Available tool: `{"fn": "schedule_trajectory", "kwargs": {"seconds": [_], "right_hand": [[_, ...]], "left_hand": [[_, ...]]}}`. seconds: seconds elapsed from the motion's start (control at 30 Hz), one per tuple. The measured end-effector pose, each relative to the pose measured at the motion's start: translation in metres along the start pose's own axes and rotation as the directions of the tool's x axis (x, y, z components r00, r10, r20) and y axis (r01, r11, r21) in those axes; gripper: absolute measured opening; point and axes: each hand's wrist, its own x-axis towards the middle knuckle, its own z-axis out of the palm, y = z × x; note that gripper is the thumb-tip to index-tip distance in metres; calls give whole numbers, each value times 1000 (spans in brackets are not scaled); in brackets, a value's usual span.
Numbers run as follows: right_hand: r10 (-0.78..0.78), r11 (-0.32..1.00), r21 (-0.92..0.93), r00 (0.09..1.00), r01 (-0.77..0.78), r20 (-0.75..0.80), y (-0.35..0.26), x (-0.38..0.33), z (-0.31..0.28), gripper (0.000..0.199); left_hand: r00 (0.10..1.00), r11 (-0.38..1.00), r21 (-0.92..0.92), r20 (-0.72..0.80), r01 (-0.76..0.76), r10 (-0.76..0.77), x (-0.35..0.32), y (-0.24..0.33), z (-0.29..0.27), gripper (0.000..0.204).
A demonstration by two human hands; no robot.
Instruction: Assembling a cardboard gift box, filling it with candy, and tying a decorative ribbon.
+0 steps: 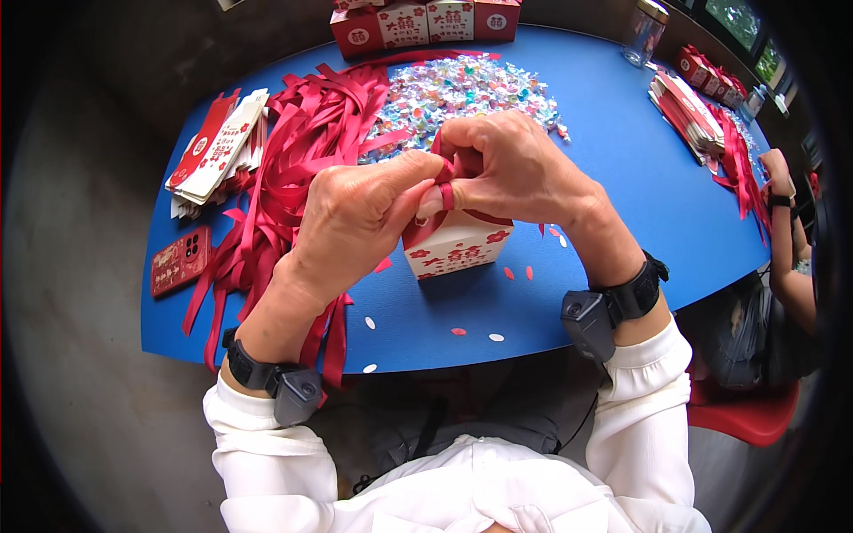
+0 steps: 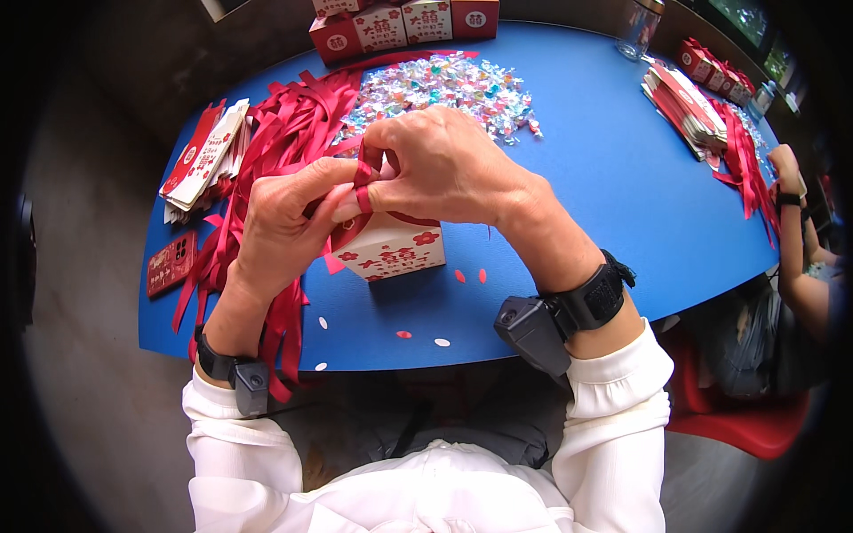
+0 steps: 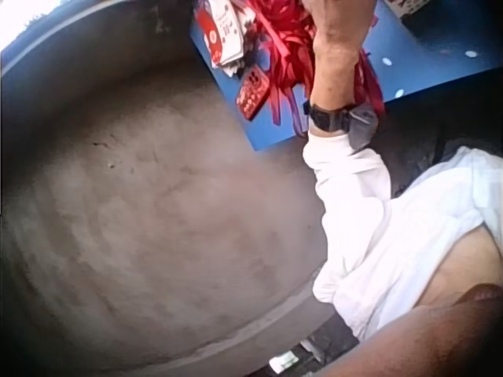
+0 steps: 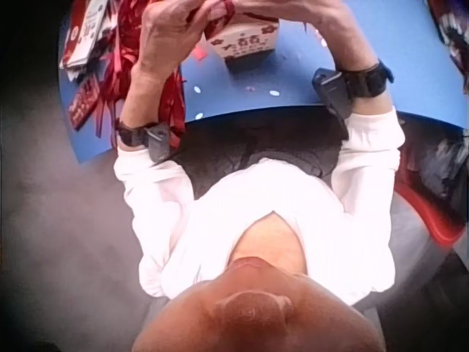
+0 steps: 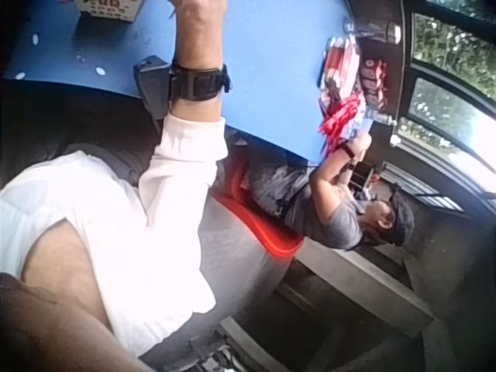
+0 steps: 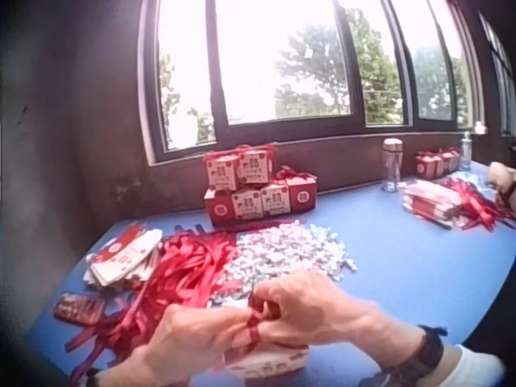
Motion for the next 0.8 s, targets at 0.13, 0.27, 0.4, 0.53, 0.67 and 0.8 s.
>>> {"fn": "schedule_trajectory", "kwargs": {"seconds": [0.13,0.27,0.4,0.53,0.67,0.8], "right_hand": [[16,1000,-2,1000,-16,15,-5,-1,1,30],[-14,1000,-10,999,13,-30,-6,-2,2,28],[-22,999,33,999,23,-37,-9,-3,1,24],[-14,999,51,999,16,-34,-7,-2,5,22],[-12,999,45,999,14,-35,-7,-3,3,20],[-30,996,78,997,36,-75,-7,-2,5,23]], "left_hand": [[1000,999,32,-15,1,-1,0,2,0,13],[999,999,25,-14,33,-33,1,2,2,12],[999,999,39,-30,24,-23,1,5,3,8],[997,996,38,-15,80,-79,1,5,2,4],[996,995,34,-6,91,-91,3,6,2,5],[995,995,18,-28,95,-94,0,3,3,14]]}}
